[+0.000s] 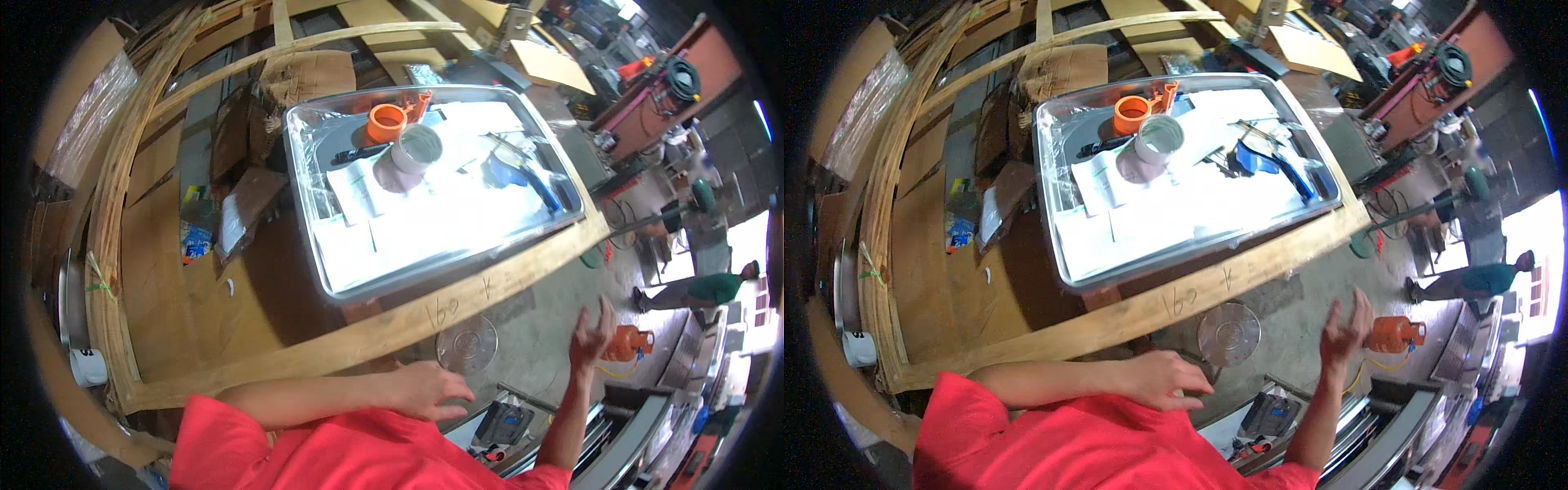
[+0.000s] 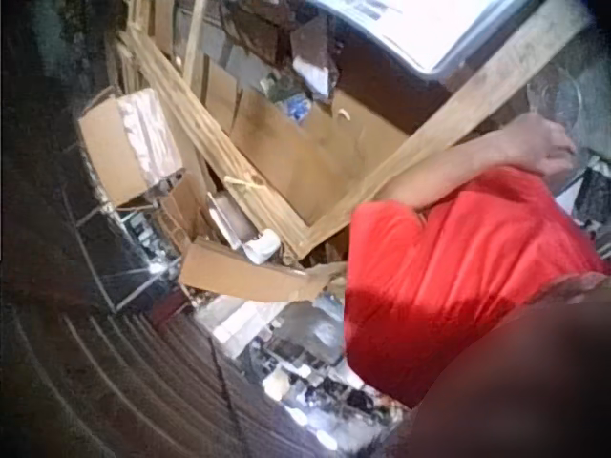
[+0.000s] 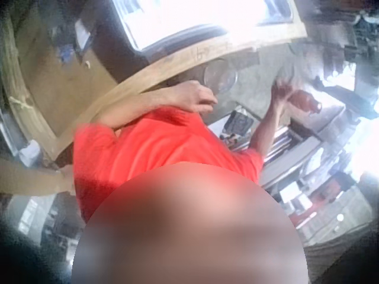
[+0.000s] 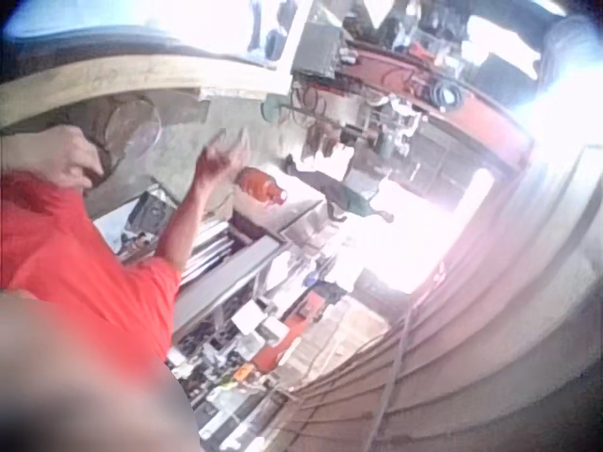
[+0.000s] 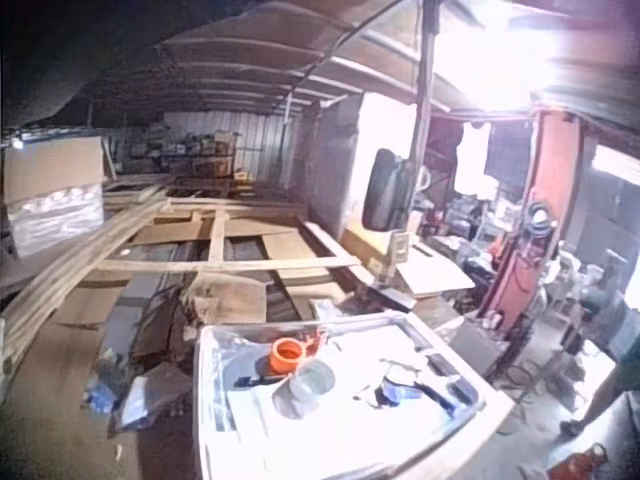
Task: The person assembles a stainless steel gas stove by attaching side panels, placing the cooktop, and securing it with a power drill. They connect a gas hose to a cylinder and ignite one burner to test functionality.
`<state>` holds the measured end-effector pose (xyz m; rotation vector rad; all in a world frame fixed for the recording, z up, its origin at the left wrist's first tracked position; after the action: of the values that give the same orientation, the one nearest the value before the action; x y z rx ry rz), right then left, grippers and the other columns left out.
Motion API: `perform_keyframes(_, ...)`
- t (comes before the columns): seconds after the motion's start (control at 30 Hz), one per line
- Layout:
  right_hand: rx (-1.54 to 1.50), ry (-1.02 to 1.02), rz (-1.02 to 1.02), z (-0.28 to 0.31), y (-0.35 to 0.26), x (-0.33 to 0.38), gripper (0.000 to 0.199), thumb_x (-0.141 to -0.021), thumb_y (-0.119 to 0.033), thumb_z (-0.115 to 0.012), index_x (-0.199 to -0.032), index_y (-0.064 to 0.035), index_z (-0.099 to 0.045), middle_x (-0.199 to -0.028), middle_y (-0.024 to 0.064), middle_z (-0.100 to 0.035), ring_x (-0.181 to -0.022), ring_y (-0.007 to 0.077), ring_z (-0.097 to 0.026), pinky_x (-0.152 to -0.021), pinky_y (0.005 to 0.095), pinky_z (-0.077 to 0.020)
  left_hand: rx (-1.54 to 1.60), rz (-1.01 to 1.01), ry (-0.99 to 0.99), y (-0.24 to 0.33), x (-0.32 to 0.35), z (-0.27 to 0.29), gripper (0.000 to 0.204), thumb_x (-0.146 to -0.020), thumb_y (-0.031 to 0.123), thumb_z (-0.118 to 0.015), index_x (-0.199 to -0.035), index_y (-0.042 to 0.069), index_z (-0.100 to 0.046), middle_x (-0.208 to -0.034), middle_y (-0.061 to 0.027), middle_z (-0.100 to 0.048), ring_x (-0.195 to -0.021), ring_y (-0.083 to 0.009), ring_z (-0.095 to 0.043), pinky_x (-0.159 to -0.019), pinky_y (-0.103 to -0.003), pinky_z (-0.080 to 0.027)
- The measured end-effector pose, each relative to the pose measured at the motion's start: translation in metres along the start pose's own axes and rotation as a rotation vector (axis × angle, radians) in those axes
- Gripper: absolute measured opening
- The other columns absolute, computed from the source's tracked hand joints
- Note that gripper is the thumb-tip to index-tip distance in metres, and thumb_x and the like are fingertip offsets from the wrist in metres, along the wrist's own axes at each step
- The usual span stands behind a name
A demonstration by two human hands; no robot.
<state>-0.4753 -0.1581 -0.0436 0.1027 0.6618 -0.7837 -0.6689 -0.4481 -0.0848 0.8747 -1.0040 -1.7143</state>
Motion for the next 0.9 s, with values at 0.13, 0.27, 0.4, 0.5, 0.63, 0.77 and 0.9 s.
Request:
perform_keyframes(0.13,-0.497,-0.047,0.266,-0.083,-0.128,-0.126,0.03,-0.083,-0.005,-0.071,-0.113,-0.0048,-0.068,-0.111,0.0142,-0.067,-0.105,0.0314,-0.062,-0.09,0.0401,-0.047,-0.149,0.163,-0.277,-0.014,-0.062,-0.014,0.045,-0.093,0.042,-0.058,-0.122,0.007,-0.06,-0.11,-0.0143,-0.065,-0.103,-0.0338,-0.064,-0.088,-0.045,-0.05)
perform_keyframes(0.27,-0.575,-0.213,0.492,-0.132,-0.213,-0.19,0.008,-0.082,-0.009,-0.074,-0.089,-0.0075,-0.071,-0.08,0.0065,-0.068,-0.071,0.0248,-0.064,-0.068,0.0342,-0.0469,0.021,0.309,-0.321,-0.022,-0.071,-0.012,0.045,-0.092,0.04,-0.059,-0.12,0.006,-0.059,-0.11,-0.0145,-0.064,-0.103,-0.0338,-0.064,-0.086,-0.049,-0.051)
perform_keyframes(0.4,-0.729,-0.295,0.293,-0.178,-0.227,-0.213,0.024,-0.087,-0.01,-0.073,-0.066,-0.0034,-0.061,-0.059,0.0085,-0.056,-0.047,0.019,-0.049,-0.048,0.0313,-0.0364,0.171,0.356,-0.282,-0.04,-0.065,-0.004,0.044,-0.092,0.034,-0.06,-0.124,0.004,-0.057,-0.11,-0.0149,-0.064,-0.099,-0.0314,-0.065,-0.086,-0.045,-0.051)
perform_keyframes(0.5,-0.862,-0.318,0.055,-0.185,-0.199,-0.214,0.033,-0.091,-0.01,-0.069,-0.062,-0.001,-0.055,-0.055,-0.0007,-0.052,-0.052,0.005,-0.044,-0.048,0.0253,-0.0327,0.841,0.275,-0.21,-0.051,-0.074,-0.005,0.04,-0.093,0.028,-0.061,-0.124,0.003,-0.057,-0.11,-0.0112,-0.064,-0.096,-0.0229,-0.064,-0.084,-0.038,-0.052)
perform_keyframes(0.63,-0.905,-0.73,0.012,-0.195,-0.192,-0.21,0.03,-0.088,-0.019,-0.075,-0.071,0.0012,-0.06,-0.062,-0.0007,-0.055,-0.059,0.0049,-0.047,-0.051,0.024,-0.0355,1.325,0.254,0.093,-0.055,-0.081,-0.002,0.02,-0.092,0.015,-0.06,-0.109,0.005,-0.063,-0.098,-0.0066,-0.065,-0.086,-0.0194,-0.063,-0.077,-0.033,-0.05)
perform_keyframes(0.77,-0.669,-0.898,0.29,-0.191,-0.206,-0.208,0.039,-0.071,-0.024,-0.088,-0.068,-0.0013,-0.056,-0.061,0.0031,-0.053,-0.056,0.0112,-0.048,-0.052,0.0283,-0.0379,1.246,0.364,-0.021,-0.055,-0.078,0.006,0.02,-0.094,0.016,-0.055,-0.11,0.006,-0.062,-0.101,-0.0054,-0.065,-0.09,-0.0184,-0.062,-0.08,-0.032,-0.049)
perform_keyframes(0.9,-0.515,-0.836,0.435,-0.182,-0.214,-0.198,0.046,-0.06,-0.028,-0.093,-0.066,-0.0036,-0.054,-0.06,0.0078,-0.052,-0.051,0.0219,-0.051,-0.051,0.0335,-0.0404,1.197,0.456,-0.072,-0.053,-0.079,0.019,0.021,-0.096,0.016,-0.051,-0.111,0.007,-0.062,-0.103,-0.0042,-0.064,-0.093,-0.0173,-0.06,-0.084,-0.031,-0.047)
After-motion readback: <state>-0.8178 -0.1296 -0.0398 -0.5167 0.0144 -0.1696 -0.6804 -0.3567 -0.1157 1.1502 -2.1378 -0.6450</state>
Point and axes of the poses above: each hand's wrist, its own x-axis away from the middle knuckle, its own z-axis out of the back of the hand, y = z × x, the point moved 2 cm from there along -x, towards the middle knuckle
